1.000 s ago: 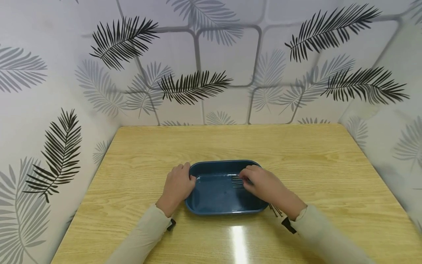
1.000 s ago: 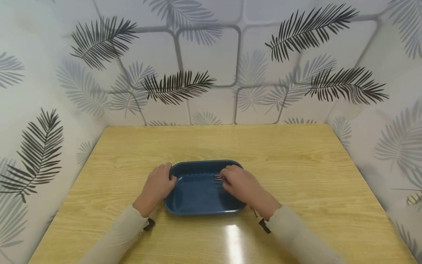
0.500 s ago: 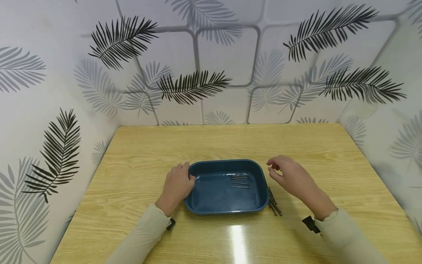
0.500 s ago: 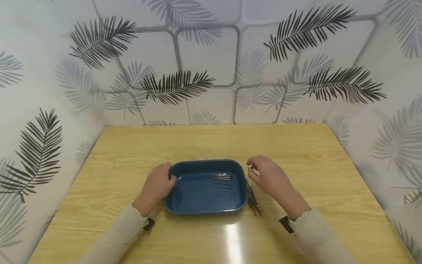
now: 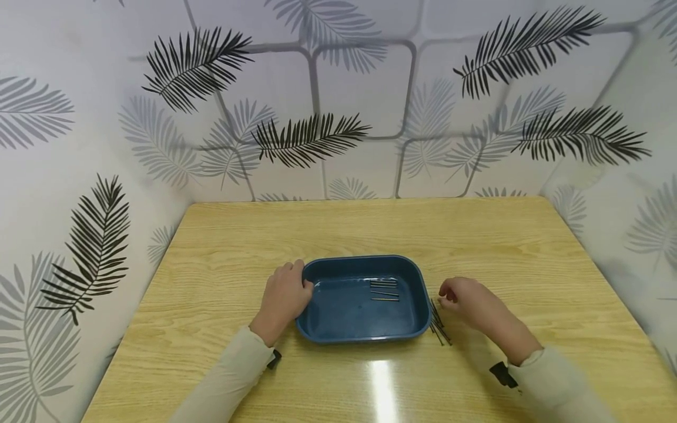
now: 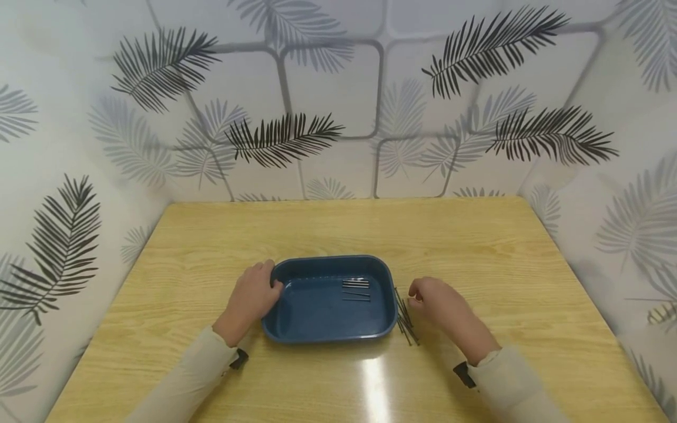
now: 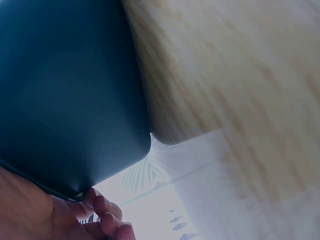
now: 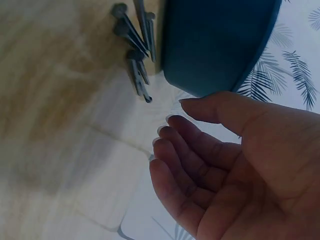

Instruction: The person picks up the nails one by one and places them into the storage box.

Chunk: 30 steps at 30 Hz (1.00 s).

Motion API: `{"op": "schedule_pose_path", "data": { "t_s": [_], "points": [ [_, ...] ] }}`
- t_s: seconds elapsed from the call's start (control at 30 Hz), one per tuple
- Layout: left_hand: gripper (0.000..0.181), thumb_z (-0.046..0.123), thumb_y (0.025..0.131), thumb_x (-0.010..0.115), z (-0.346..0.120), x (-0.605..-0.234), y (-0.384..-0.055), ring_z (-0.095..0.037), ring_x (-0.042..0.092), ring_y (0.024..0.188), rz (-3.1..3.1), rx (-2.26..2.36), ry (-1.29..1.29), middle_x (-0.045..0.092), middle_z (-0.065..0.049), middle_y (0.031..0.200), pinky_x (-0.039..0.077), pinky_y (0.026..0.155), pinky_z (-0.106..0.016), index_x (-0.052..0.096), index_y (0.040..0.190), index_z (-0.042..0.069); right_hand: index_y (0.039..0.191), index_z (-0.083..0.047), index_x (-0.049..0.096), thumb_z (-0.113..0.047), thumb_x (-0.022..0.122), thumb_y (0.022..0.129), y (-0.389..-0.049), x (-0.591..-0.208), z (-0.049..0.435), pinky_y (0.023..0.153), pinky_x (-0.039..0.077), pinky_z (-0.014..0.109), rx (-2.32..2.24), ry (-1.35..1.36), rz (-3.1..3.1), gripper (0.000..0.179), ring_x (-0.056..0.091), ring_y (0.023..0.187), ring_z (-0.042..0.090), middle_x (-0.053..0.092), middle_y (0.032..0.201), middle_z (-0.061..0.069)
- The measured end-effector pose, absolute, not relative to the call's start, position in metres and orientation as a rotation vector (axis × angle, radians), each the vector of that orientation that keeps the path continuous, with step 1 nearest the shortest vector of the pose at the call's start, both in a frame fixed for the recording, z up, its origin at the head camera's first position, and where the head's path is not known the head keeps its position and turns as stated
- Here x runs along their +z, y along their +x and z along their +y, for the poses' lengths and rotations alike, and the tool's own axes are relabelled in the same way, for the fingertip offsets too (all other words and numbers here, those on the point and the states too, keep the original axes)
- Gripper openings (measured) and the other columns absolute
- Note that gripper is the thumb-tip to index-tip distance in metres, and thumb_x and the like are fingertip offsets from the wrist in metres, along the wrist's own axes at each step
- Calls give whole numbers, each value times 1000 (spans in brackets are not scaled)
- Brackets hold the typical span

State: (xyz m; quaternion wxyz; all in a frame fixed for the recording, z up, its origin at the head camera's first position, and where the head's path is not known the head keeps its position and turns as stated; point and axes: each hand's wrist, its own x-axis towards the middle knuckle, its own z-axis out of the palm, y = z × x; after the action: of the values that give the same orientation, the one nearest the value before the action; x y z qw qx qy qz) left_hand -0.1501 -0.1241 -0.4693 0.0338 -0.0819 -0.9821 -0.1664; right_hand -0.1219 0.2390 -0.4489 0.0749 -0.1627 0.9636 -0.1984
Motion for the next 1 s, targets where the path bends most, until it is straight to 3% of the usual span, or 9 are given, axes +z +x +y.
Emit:
{"op": "schedule_pose_path", "data": {
  "t_s": [0.57, 1.0],
  "points": [
    [19, 19, 86, 52, -124, -469, -150, -22, 45, 70, -3033, -514, -242, 47, -5, 77, 38, 61, -36, 54, 101, 7, 84, -6, 65, -11, 62, 84, -116, -468, 235, 62, 44, 32, -591, -437, 2816, 5, 52, 66, 12, 57, 73, -2],
    [20, 19, 86, 52, -125, -470, -150, -22, 46, 70, -3020, -533, -242, 48, -5, 77, 39, 62, -36, 55, 101, 6, 84, -5, 62, -12, 62, 82, -117, -475, 234, 61, 43, 34, -544, -357, 2820, 7, 51, 68, 15, 57, 75, 1]
  ]
}}
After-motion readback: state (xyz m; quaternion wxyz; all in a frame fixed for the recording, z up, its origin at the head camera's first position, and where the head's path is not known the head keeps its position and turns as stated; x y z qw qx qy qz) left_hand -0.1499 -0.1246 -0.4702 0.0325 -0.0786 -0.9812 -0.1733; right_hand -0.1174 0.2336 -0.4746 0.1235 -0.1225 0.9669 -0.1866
